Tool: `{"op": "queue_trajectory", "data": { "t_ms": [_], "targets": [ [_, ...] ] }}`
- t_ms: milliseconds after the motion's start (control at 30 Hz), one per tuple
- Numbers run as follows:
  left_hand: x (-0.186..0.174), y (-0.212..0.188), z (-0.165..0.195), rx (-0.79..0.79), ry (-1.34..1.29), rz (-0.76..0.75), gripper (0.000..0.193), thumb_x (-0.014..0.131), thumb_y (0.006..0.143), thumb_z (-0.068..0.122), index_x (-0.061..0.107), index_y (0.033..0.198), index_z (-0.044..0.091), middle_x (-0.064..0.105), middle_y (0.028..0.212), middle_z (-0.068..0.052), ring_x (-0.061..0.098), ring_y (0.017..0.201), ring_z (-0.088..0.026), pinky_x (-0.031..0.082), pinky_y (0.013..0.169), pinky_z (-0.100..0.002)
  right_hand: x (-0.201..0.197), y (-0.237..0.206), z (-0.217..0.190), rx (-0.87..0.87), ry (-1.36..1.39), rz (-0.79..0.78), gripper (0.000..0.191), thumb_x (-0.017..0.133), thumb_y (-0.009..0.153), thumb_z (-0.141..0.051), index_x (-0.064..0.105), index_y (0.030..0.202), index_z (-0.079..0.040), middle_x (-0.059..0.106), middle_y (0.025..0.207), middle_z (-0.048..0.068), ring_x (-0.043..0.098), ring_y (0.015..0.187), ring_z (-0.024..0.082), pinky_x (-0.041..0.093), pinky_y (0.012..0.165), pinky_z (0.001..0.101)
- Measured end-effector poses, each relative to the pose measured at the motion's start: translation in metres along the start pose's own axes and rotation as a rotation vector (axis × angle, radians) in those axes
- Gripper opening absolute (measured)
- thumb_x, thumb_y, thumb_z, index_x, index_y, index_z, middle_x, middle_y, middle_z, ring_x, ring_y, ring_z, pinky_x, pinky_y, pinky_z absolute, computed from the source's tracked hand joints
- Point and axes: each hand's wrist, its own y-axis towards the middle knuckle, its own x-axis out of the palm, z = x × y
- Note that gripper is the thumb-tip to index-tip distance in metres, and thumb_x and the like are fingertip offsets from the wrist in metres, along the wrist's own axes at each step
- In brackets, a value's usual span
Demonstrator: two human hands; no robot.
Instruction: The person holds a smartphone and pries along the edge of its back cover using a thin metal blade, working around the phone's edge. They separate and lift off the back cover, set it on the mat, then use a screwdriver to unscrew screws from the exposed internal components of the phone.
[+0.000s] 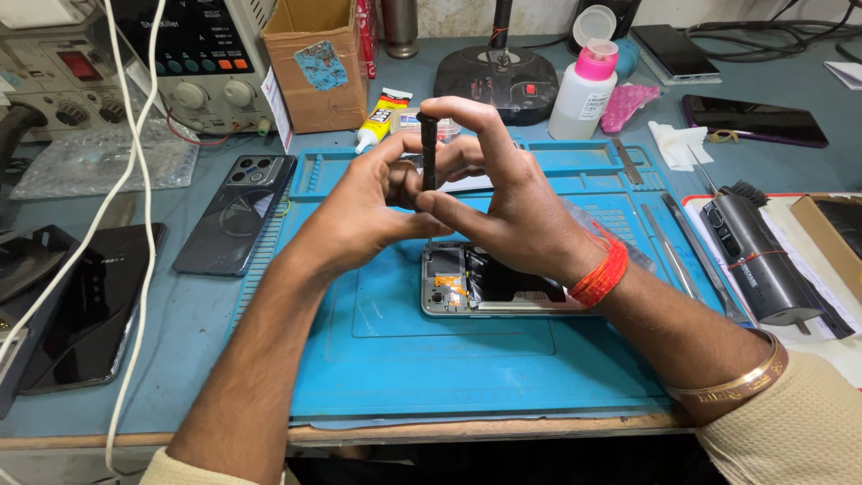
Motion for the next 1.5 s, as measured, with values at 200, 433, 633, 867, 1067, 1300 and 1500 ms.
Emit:
{"op": "queue_trajectory", "data": {
  "t_ms": [200, 433, 633, 867, 1067, 1300, 1500],
  "targets": [
    [-0.011, -0.005, 0.002, -0.009, -0.241, -0.094, 0.07, 0.078, 0.075, 0.002, 0.049, 0.138, 0.014, 0.077, 0.106, 0.007, 0.071, 0.102, -0.004, 0.056, 0.088, -0.025, -0.005, -0.001, 0.001, 0.019, 0.059, -0.027, 0.068, 0.069, 0.103, 0.005, 0.03, 0.157, -0.007, 0.075, 0.113, 0.006, 0.075, 0.113, 0.016, 0.06, 0.105, 0.0341],
    [-0.005, -0.001, -0.006, 0.058, -0.1, -0.032, 0.066, 0.085, 0.079, -0.002, 0.055, 0.137, 0.005, 0.066, 0.087, -0.001, 0.067, 0.088, -0.013, 0.055, 0.087, -0.032, 0.0, 0.0, 0.002, -0.004, 0.002, -0.009, 0.073, 0.073, 0.099, 0.003, 0.029, 0.156, -0.008, 0.071, 0.108, 0.006, 0.074, 0.105, 0.016, 0.061, 0.099, 0.0324],
    [-0.01, -0.003, -0.004, -0.01, -0.151, -0.085, 0.072, 0.081, 0.076, -0.001, 0.048, 0.14, 0.01, 0.072, 0.094, 0.002, 0.07, 0.094, -0.01, 0.056, 0.089, -0.031, -0.005, -0.002, 0.003, 0.051, 0.016, -0.013, 0.07, 0.073, 0.1, 0.004, 0.03, 0.154, -0.007, 0.072, 0.104, 0.005, 0.074, 0.102, 0.014, 0.061, 0.096, 0.0308],
    [-0.006, -0.003, -0.001, -0.009, -0.065, -0.035, 0.075, 0.085, 0.078, -0.002, 0.048, 0.142, 0.008, 0.069, 0.091, -0.009, 0.069, 0.092, -0.016, 0.054, 0.089, -0.033, -0.001, -0.001, 0.003, 0.011, -0.013, 0.006, 0.074, 0.075, 0.098, 0.005, 0.03, 0.155, -0.009, 0.069, 0.105, 0.003, 0.074, 0.103, 0.013, 0.06, 0.101, 0.0317],
    [-0.009, -0.003, -0.001, -0.03, -0.179, -0.11, 0.076, 0.081, 0.075, -0.002, 0.045, 0.141, 0.011, 0.074, 0.1, -0.003, 0.071, 0.097, -0.012, 0.057, 0.09, -0.031, -0.002, -0.002, 0.002, 0.039, 0.018, 0.003, 0.073, 0.072, 0.099, 0.006, 0.031, 0.157, -0.01, 0.066, 0.103, 0.004, 0.071, 0.101, 0.014, 0.061, 0.1, 0.033],
    [-0.005, 0.0, -0.007, 0.036, -0.153, -0.081, 0.064, 0.084, 0.078, -0.005, 0.055, 0.133, 0.004, 0.067, 0.098, -0.008, 0.068, 0.094, -0.015, 0.058, 0.088, -0.034, 0.001, -0.001, 0.002, -0.04, 0.025, -0.018, 0.077, 0.074, 0.099, 0.006, 0.027, 0.158, -0.009, 0.071, 0.109, 0.006, 0.073, 0.107, 0.015, 0.06, 0.103, 0.0345],
    [-0.014, -0.004, -0.006, 0.052, -0.114, -0.137, 0.071, 0.081, 0.076, -0.003, 0.049, 0.139, 0.009, 0.075, 0.106, -0.003, 0.07, 0.099, -0.009, 0.055, 0.092, -0.027, -0.002, -0.003, 0.002, 0.068, 0.009, 0.003, 0.076, 0.071, 0.099, 0.005, 0.027, 0.159, -0.009, 0.07, 0.104, 0.006, 0.074, 0.102, 0.015, 0.062, 0.098, 0.0339]
  ]
}}
